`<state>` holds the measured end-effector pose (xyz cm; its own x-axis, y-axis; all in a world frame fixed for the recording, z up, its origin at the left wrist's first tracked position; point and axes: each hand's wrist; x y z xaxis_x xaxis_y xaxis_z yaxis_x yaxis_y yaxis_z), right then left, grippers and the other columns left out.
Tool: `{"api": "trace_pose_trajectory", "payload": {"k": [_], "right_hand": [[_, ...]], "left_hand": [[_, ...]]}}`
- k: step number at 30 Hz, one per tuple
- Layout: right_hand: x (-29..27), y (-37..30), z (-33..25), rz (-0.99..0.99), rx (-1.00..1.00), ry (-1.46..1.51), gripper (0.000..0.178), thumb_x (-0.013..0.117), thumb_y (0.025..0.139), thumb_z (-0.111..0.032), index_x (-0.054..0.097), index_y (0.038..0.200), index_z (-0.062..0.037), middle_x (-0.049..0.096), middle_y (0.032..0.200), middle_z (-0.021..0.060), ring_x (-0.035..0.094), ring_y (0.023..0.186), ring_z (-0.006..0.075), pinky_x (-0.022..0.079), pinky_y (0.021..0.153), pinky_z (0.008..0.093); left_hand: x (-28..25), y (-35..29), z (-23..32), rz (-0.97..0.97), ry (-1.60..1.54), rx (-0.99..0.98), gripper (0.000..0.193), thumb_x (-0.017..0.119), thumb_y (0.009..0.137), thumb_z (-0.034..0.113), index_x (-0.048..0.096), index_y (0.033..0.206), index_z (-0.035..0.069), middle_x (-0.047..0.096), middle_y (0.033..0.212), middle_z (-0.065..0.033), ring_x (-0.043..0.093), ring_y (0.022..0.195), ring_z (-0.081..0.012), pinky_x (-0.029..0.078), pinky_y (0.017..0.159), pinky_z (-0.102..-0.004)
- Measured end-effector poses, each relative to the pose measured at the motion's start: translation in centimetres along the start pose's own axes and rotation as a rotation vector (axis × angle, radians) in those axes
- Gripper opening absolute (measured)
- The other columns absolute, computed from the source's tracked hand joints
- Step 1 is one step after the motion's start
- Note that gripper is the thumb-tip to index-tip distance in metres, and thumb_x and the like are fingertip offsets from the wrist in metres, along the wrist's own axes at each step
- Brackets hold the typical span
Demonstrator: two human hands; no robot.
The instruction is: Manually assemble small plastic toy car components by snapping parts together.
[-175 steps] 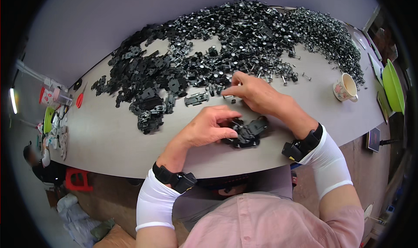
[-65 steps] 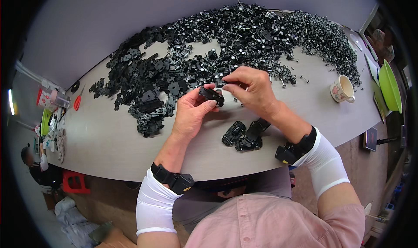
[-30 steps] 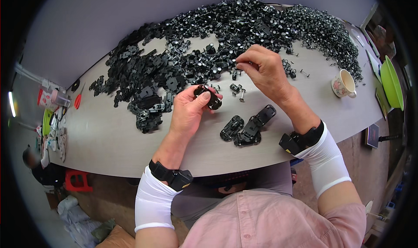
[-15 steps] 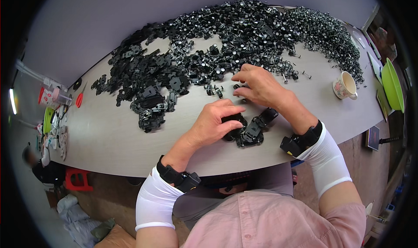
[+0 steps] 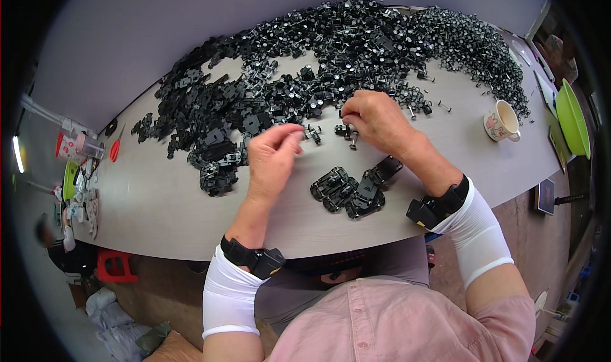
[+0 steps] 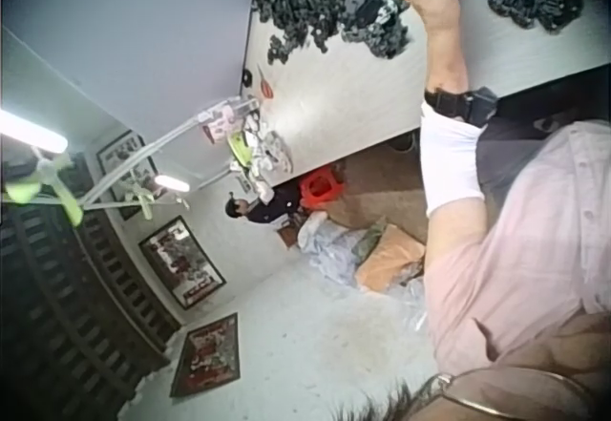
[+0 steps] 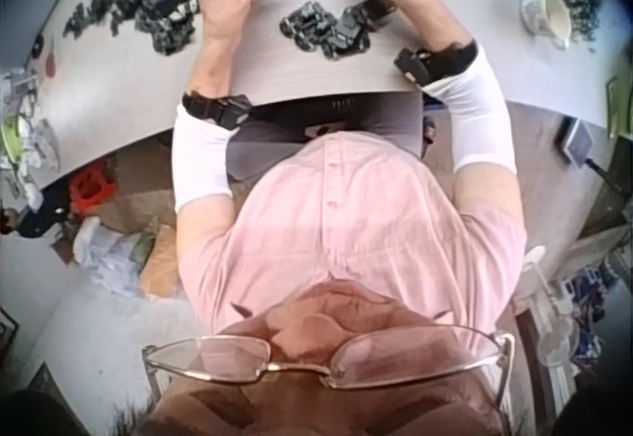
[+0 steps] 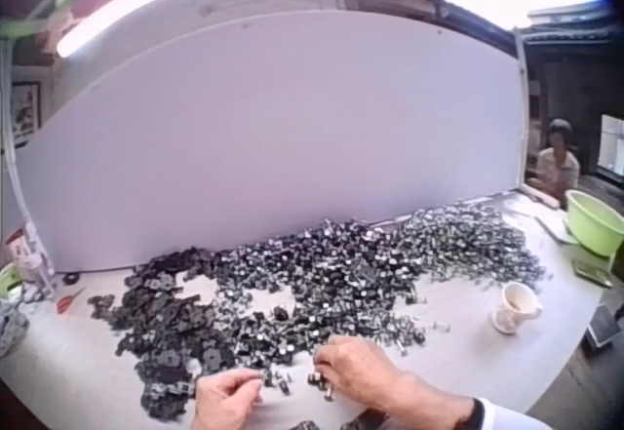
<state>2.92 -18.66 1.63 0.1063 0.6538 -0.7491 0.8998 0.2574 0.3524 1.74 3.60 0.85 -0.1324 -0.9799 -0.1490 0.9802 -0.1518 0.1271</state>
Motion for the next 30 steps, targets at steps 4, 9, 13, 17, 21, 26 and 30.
{"api": "trace_pose_trajectory", "payload": {"k": [4, 9, 13, 17, 21, 26, 30], "right_hand": [[0.9, -0.4, -0.9, -0.118, -0.005, -0.086, 0.010, 0.064, 0.079, -0.013, 0.067, 0.083, -0.0039, 0.061, 0.087, 0.0126, 0.061, 0.082, 0.0330, 0.049, 0.071, 0.0425], [1.2, -0.5, -0.7, -0.163, -0.013, -0.046, 0.009, 0.064, 0.078, -0.008, 0.068, 0.085, -0.0031, 0.060, 0.089, 0.0136, 0.060, 0.085, 0.0332, 0.049, 0.073, 0.0416], [1.3, -0.6, -0.4, -0.103, -0.060, 0.042, 0.012, 0.061, 0.078, -0.002, 0.068, 0.088, -0.0019, 0.058, 0.091, 0.0142, 0.060, 0.085, 0.0336, 0.048, 0.074, 0.0406], [1.2, -0.6, -0.9, -0.017, -0.055, 0.063, 0.014, 0.059, 0.079, -0.001, 0.067, 0.091, -0.0026, 0.057, 0.091, 0.0130, 0.060, 0.084, 0.0323, 0.049, 0.072, 0.0397], [1.1, 0.0, -0.1, 0.122, -0.085, 0.053, 0.011, 0.061, 0.078, 0.002, 0.066, 0.088, -0.0006, 0.058, 0.083, 0.0118, 0.059, 0.074, 0.0297, 0.048, 0.065, 0.0373], [1.3, -0.2, 0.6, 0.086, -0.082, -0.010, 0.009, 0.062, 0.078, 0.001, 0.066, 0.085, -0.0005, 0.058, 0.080, 0.0121, 0.060, 0.073, 0.0298, 0.048, 0.064, 0.0364], [1.3, -0.1, 0.3, 0.128, -0.126, 0.085, 0.008, 0.062, 0.078, 0.001, 0.067, 0.084, -0.0004, 0.059, 0.078, 0.0121, 0.060, 0.071, 0.0287, 0.048, 0.061, 0.0359]], "left_hand": [[-1.4, 1.3, -2.0, 0.130, 0.301, 0.206, 0.013, 0.066, 0.079, -0.001, 0.068, 0.091, 0.001, 0.056, 0.075, 0.0000, 0.049, 0.057, -0.0047, 0.038, 0.048, -0.0193], [-0.6, 1.1, -2.1, 0.084, 0.642, 0.265, 0.026, 0.072, 0.065, 0.000, 0.066, 0.089, 0.005, 0.055, 0.077, -0.0057, 0.048, 0.079, -0.0236, 0.042, 0.072, -0.0347], [-0.2, 1.3, -2.3, 0.084, 0.734, 0.353, 0.026, 0.073, 0.065, 0.000, 0.066, 0.090, 0.005, 0.054, 0.077, -0.0054, 0.048, 0.076, -0.0230, 0.042, 0.070, -0.0345], [-0.3, 1.7, -3.1, 0.060, 0.735, 0.367, 0.021, 0.067, 0.067, -0.003, 0.065, 0.086, 0.004, 0.054, 0.077, -0.0065, 0.049, 0.076, -0.0245, 0.043, 0.069, -0.0358], [-0.7, 1.7, -3.1, 0.073, 0.650, 0.290, 0.017, 0.061, 0.068, -0.006, 0.063, 0.082, 0.003, 0.055, 0.079, -0.0080, 0.050, 0.078, -0.0261, 0.043, 0.069, -0.0367], [0.8, 0.9, -0.9, 0.046, 0.754, 0.519, 0.020, 0.071, 0.067, 0.003, 0.064, 0.086, 0.002, 0.054, 0.080, -0.0086, 0.050, 0.081, -0.0270, 0.043, 0.071, -0.0364], [1.4, 1.0, -1.2, -0.042, 0.821, 0.390, 0.031, 0.079, 0.063, 0.012, 0.065, 0.088, 0.002, 0.054, 0.080, -0.0088, 0.049, 0.085, -0.0277, 0.043, 0.074, -0.0369]]}}
Point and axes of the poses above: each hand's wrist, its own y-axis towards the middle knuckle, its own x-axis out of the palm, z = x × y
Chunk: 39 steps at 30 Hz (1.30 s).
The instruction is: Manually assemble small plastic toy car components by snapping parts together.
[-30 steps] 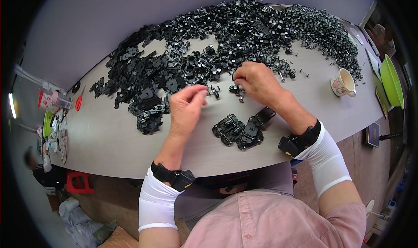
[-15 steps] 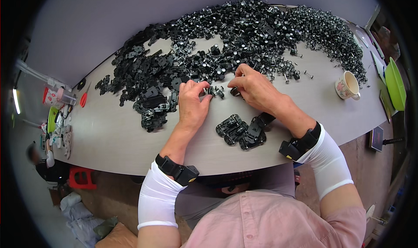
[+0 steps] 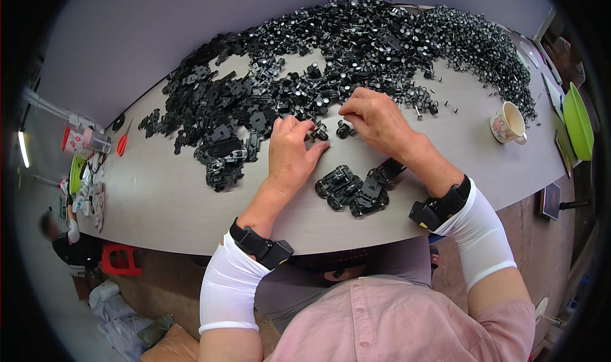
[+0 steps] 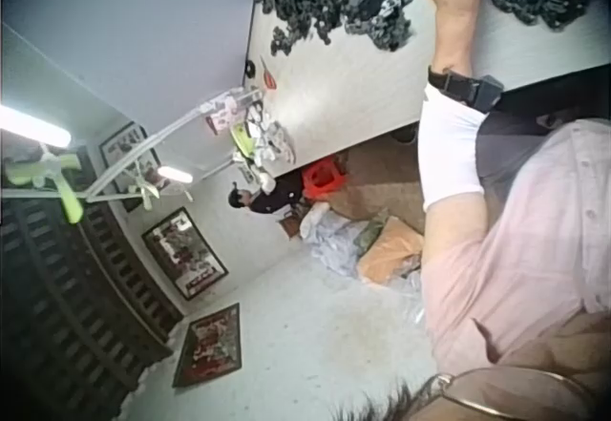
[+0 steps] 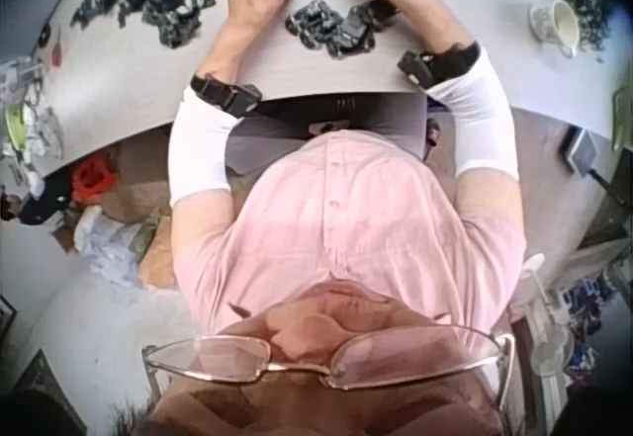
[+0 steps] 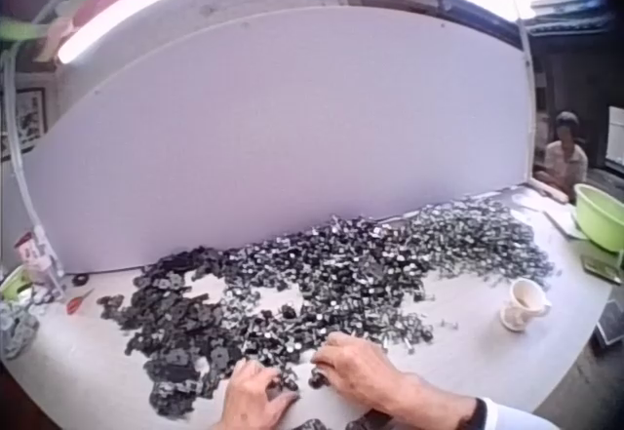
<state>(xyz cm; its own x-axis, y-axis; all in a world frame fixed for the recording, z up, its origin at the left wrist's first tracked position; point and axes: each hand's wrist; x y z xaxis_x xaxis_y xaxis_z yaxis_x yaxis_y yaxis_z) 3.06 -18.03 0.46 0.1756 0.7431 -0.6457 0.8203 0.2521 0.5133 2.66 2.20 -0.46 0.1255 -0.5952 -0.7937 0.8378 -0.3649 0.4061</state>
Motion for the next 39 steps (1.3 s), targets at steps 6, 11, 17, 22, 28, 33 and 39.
{"api": "trace_pose_trajectory", "payload": {"k": [6, 11, 17, 22, 28, 33, 39], "right_hand": [[0.8, 0.0, -0.6, 0.053, -0.051, 0.136, 0.010, 0.062, 0.078, 0.000, 0.067, 0.087, 0.0001, 0.064, 0.076, 0.0123, 0.063, 0.063, 0.0233, 0.048, 0.056, 0.0324], [-0.3, 0.1, -1.9, -0.182, 0.354, 0.411, 0.013, 0.061, 0.084, -0.003, 0.066, 0.094, 0.0027, 0.067, 0.078, 0.0095, 0.064, 0.061, 0.0151, 0.049, 0.051, 0.0266], [0.0, 0.2, -3.3, -0.396, 0.662, 1.098, 0.024, 0.062, 0.085, -0.005, 0.058, 0.106, 0.0059, 0.064, 0.092, 0.0110, 0.067, 0.080, 0.0183, 0.057, 0.060, 0.0267], [1.3, -0.6, -4.0, -0.244, 0.635, 1.031, 0.020, 0.061, 0.085, -0.003, 0.060, 0.104, 0.0042, 0.065, 0.091, 0.0093, 0.066, 0.080, 0.0169, 0.057, 0.062, 0.0267], [0.9, -0.3, -2.3, -0.061, 0.546, 0.974, 0.022, 0.059, 0.085, 0.002, 0.061, 0.106, 0.0039, 0.066, 0.090, 0.0100, 0.066, 0.079, 0.0156, 0.057, 0.066, 0.0253], [0.9, 0.4, -2.0, -0.123, 0.657, 1.126, 0.021, 0.062, 0.081, 0.004, 0.061, 0.101, 0.0076, 0.066, 0.089, 0.0123, 0.067, 0.080, 0.0168, 0.057, 0.072, 0.0264], [0.6, 0.4, -1.6, -0.089, 0.684, 1.182, 0.020, 0.062, 0.082, 0.003, 0.061, 0.101, 0.0070, 0.066, 0.092, 0.0129, 0.067, 0.081, 0.0171, 0.056, 0.075, 0.0271]], "left_hand": [[0.3, 0.1, -1.1, 0.029, -0.133, -0.015, 0.019, 0.070, 0.067, -0.001, 0.060, 0.083, 0.000, 0.055, 0.079, -0.0098, 0.053, 0.076, -0.0268, 0.045, 0.067, -0.0355], [-0.1, 0.2, 0.1, 0.050, -0.424, -0.128, 0.016, 0.062, 0.068, -0.010, 0.058, 0.080, 0.000, 0.054, 0.079, -0.0075, 0.056, 0.068, -0.0185, 0.046, 0.057, -0.0271], [-0.7, 0.2, 0.4, 0.320, -0.305, 0.198, 0.022, 0.063, 0.065, -0.013, 0.054, 0.076, 0.004, 0.053, 0.079, -0.0048, 0.052, 0.063, -0.0134, 0.043, 0.054, -0.0246], [-0.2, 0.3, 0.4, 0.408, -0.218, 0.315, 0.019, 0.066, 0.066, -0.008, 0.056, 0.076, 0.004, 0.053, 0.078, -0.0084, 0.055, 0.065, -0.0235, 0.046, 0.055, -0.0309], [-3.2, 1.3, -0.7, 0.357, -0.183, 0.058, 0.017, 0.067, 0.073, -0.002, 0.063, 0.089, 0.001, 0.059, 0.080, -0.0086, 0.058, 0.064, -0.0176, 0.048, 0.056, -0.0272], [-5.7, 2.1, -7.1, 0.057, 0.200, -0.455, 0.037, 0.075, 0.073, 0.020, 0.059, 0.095, -0.005, 0.061, 0.095, -0.0228, 0.060, 0.088, -0.0383, 0.049, 0.078, -0.0444], [-3.7, 2.3, -6.2, 0.145, 0.143, -0.454, 0.035, 0.076, 0.069, 0.009, 0.057, 0.097, 0.000, 0.061, 0.093, -0.0133, 0.061, 0.086, -0.0320, 0.050, 0.075, -0.0400]]}}
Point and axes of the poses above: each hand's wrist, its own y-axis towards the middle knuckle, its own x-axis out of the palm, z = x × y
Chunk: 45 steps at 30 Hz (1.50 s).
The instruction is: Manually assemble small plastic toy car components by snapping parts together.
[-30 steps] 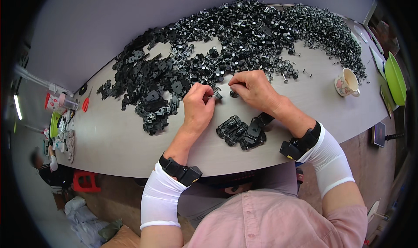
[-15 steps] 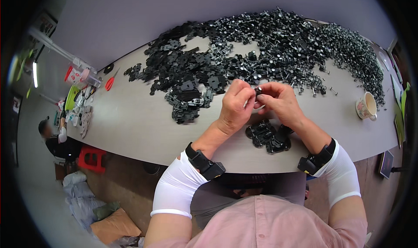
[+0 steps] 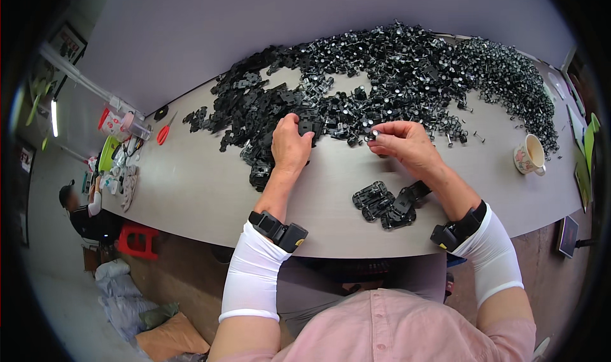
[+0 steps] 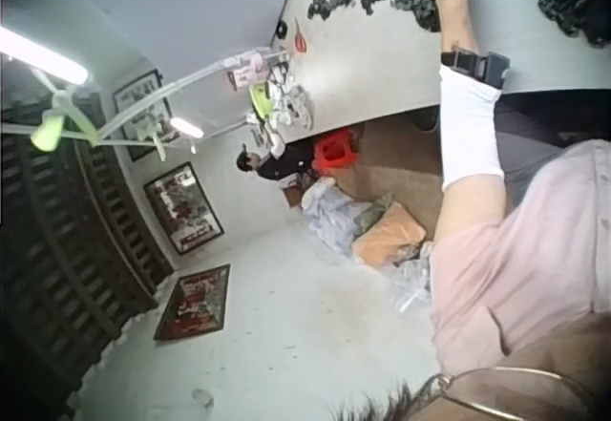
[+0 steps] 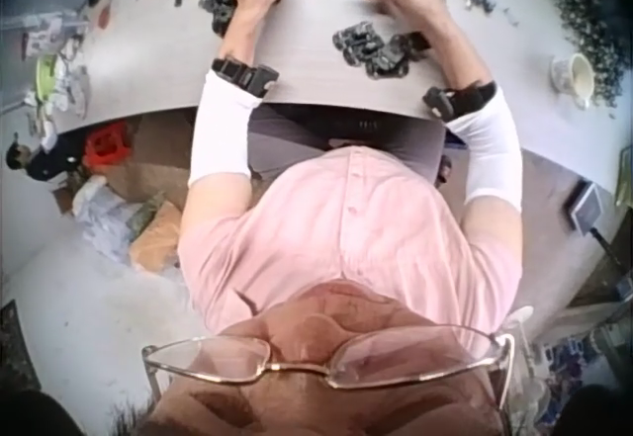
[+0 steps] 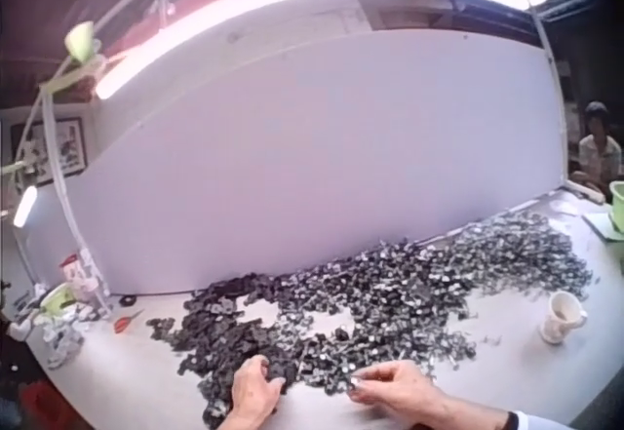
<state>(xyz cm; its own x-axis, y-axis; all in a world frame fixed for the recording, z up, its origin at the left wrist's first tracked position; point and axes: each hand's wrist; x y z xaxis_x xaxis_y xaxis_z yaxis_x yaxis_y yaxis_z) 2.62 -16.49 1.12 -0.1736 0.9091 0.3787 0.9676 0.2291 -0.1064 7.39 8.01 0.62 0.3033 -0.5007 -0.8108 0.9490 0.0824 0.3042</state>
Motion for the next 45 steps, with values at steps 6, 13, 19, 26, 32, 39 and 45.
{"api": "trace_pose_trajectory", "payload": {"k": [6, 13, 19, 26, 32, 39, 45], "right_hand": [[-0.5, 0.1, 0.4, 0.017, -0.016, -0.037, 0.017, 0.060, 0.085, 0.000, 0.060, 0.100, 0.0071, 0.065, 0.092, 0.0129, 0.067, 0.081, 0.0180, 0.056, 0.073, 0.0260], [-0.5, -0.5, -1.3, -0.057, 0.010, 0.067, 0.021, 0.061, 0.085, 0.001, 0.058, 0.105, 0.0051, 0.064, 0.094, 0.0120, 0.067, 0.083, 0.0190, 0.057, 0.073, 0.0287], [0.0, -0.6, -1.0, -0.146, 0.074, 0.162, 0.020, 0.065, 0.085, -0.003, 0.061, 0.104, 0.0006, 0.065, 0.097, 0.0083, 0.064, 0.091, 0.0164, 0.055, 0.069, 0.0266], [0.2, -0.8, 0.2, -0.241, 0.018, 0.167, 0.018, 0.063, 0.085, -0.003, 0.061, 0.102, 0.0034, 0.065, 0.094, 0.0095, 0.064, 0.084, 0.0146, 0.055, 0.072, 0.0272], [0.3, -0.8, -0.3, -0.231, 0.021, 0.267, 0.017, 0.060, 0.087, 0.000, 0.060, 0.103, 0.0065, 0.064, 0.093, 0.0122, 0.064, 0.083, 0.0181, 0.056, 0.077, 0.0292], [0.9, -1.1, 0.0, -0.168, -0.089, 0.134, 0.016, 0.060, 0.085, 0.000, 0.061, 0.101, 0.0045, 0.063, 0.093, 0.0081, 0.062, 0.082, 0.0140, 0.053, 0.074, 0.0263], [2.4, -2.2, -1.2, 0.087, -0.543, -0.476, 0.014, 0.064, 0.078, 0.006, 0.063, 0.091, 0.0006, 0.060, 0.086, 0.0025, 0.058, 0.075, 0.0087, 0.048, 0.068, 0.0213]], "left_hand": [[0.5, -0.6, -1.2, 0.118, -0.357, 0.020, 0.027, 0.070, 0.069, -0.003, 0.057, 0.093, 0.000, 0.058, 0.083, -0.0082, 0.058, 0.069, -0.0205, 0.049, 0.065, -0.0302], [-1.6, -2.7, 3.3, 0.373, -0.308, 0.648, 0.025, 0.063, 0.060, -0.013, 0.057, 0.076, 0.005, 0.055, 0.080, -0.0063, 0.050, 0.080, -0.0257, 0.042, 0.069, -0.0340], [-1.1, -3.9, 3.9, 0.466, -0.187, 0.912, 0.027, 0.064, 0.056, -0.010, 0.062, 0.077, 0.005, 0.055, 0.080, -0.0037, 0.048, 0.080, -0.0238, 0.041, 0.068, -0.0328], [-0.1, -5.0, 5.6, 0.332, -0.361, 0.763, 0.040, 0.067, 0.060, -0.010, 0.061, 0.096, 0.006, 0.052, 0.094, -0.0066, 0.048, 0.084, -0.0227, 0.043, 0.070, -0.0309], [-0.3, -4.6, 4.4, -0.550, -1.532, -0.016, 0.047, 0.067, 0.078, -0.007, 0.053, 0.122, -0.001, 0.061, 0.102, -0.0071, 0.057, 0.079, -0.0129, 0.047, 0.067, -0.0221], [0.4, -4.8, 4.7, -0.637, -1.745, -0.083, 0.040, 0.070, 0.080, 0.003, 0.055, 0.117, -0.001, 0.061, 0.111, -0.0139, 0.061, 0.081, -0.0163, 0.049, 0.065, -0.0257], [1.1, -5.9, 5.5, -0.527, -1.576, -0.020, 0.046, 0.064, 0.081, -0.007, 0.053, 0.124, 0.002, 0.063, 0.106, -0.0088, 0.063, 0.084, -0.0159, 0.052, 0.067, -0.0276]]}}
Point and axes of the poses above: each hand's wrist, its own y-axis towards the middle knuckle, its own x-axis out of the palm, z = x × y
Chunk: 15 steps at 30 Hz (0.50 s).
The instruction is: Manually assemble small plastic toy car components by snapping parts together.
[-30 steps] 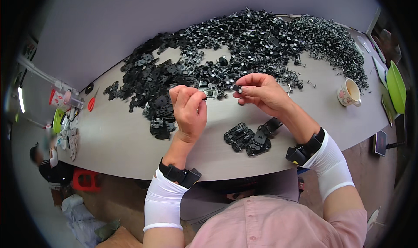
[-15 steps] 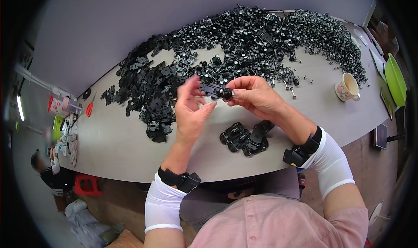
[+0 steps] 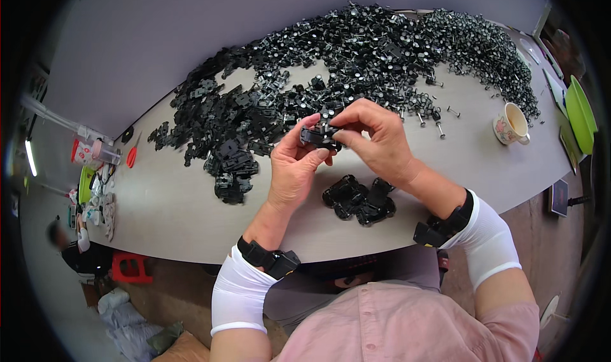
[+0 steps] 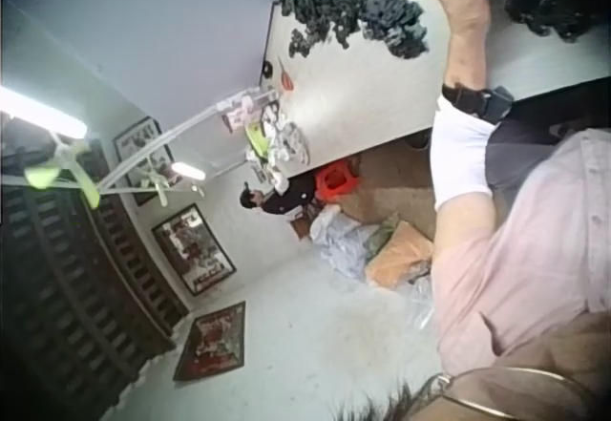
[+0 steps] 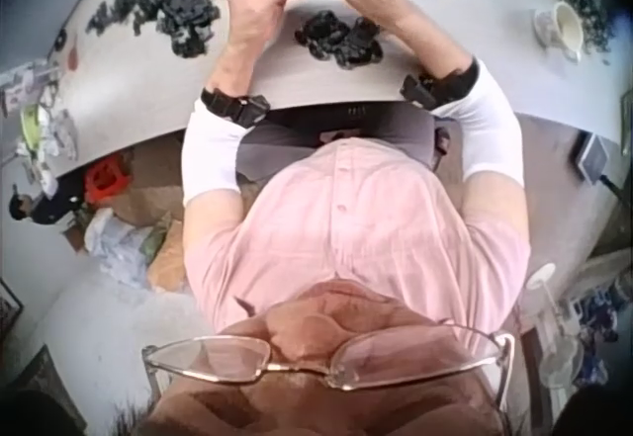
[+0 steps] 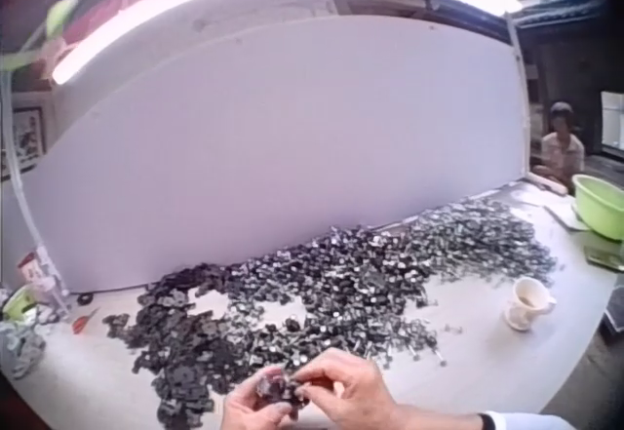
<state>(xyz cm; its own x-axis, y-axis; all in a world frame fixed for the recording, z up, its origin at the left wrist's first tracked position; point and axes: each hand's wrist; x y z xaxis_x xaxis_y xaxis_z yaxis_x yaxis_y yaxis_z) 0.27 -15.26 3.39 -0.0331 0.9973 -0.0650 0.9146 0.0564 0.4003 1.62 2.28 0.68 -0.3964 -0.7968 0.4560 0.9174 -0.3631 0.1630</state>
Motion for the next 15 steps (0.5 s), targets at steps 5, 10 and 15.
{"api": "trace_pose_trajectory", "payload": {"k": [5, 10, 15], "right_hand": [[0.8, -0.6, 0.2, 0.034, -0.325, -0.221, 0.015, 0.066, 0.070, 0.007, 0.063, 0.082, -0.0006, 0.057, 0.076, 0.0079, 0.058, 0.067, 0.0195, 0.048, 0.058, 0.0290], [0.6, -1.0, -0.1, -0.014, -0.386, -0.365, 0.013, 0.066, 0.069, 0.008, 0.060, 0.076, -0.0004, 0.056, 0.075, 0.0088, 0.057, 0.069, 0.0233, 0.048, 0.060, 0.0319], [0.7, -0.6, 0.1, -0.051, -0.502, -0.357, 0.015, 0.066, 0.065, 0.009, 0.058, 0.075, -0.0001, 0.056, 0.074, 0.0088, 0.057, 0.069, 0.0236, 0.049, 0.056, 0.0322]], "left_hand": [[0.1, -0.2, -0.6, -0.056, 0.162, 0.037, 0.050, 0.062, 0.082, -0.007, 0.050, 0.130, 0.003, 0.063, 0.108, -0.0068, 0.063, 0.086, -0.0136, 0.055, 0.072, -0.0271], [1.0, -0.6, -0.5, -0.001, 0.359, 0.086, 0.047, 0.061, 0.085, -0.006, 0.049, 0.130, 0.002, 0.063, 0.107, -0.0063, 0.062, 0.087, -0.0123, 0.055, 0.073, -0.0260], [1.3, -0.8, -0.6, 0.012, 0.378, 0.091, 0.042, 0.060, 0.086, -0.005, 0.052, 0.127, -0.001, 0.063, 0.100, -0.0047, 0.061, 0.085, -0.0115, 0.054, 0.071, -0.0253]]}}
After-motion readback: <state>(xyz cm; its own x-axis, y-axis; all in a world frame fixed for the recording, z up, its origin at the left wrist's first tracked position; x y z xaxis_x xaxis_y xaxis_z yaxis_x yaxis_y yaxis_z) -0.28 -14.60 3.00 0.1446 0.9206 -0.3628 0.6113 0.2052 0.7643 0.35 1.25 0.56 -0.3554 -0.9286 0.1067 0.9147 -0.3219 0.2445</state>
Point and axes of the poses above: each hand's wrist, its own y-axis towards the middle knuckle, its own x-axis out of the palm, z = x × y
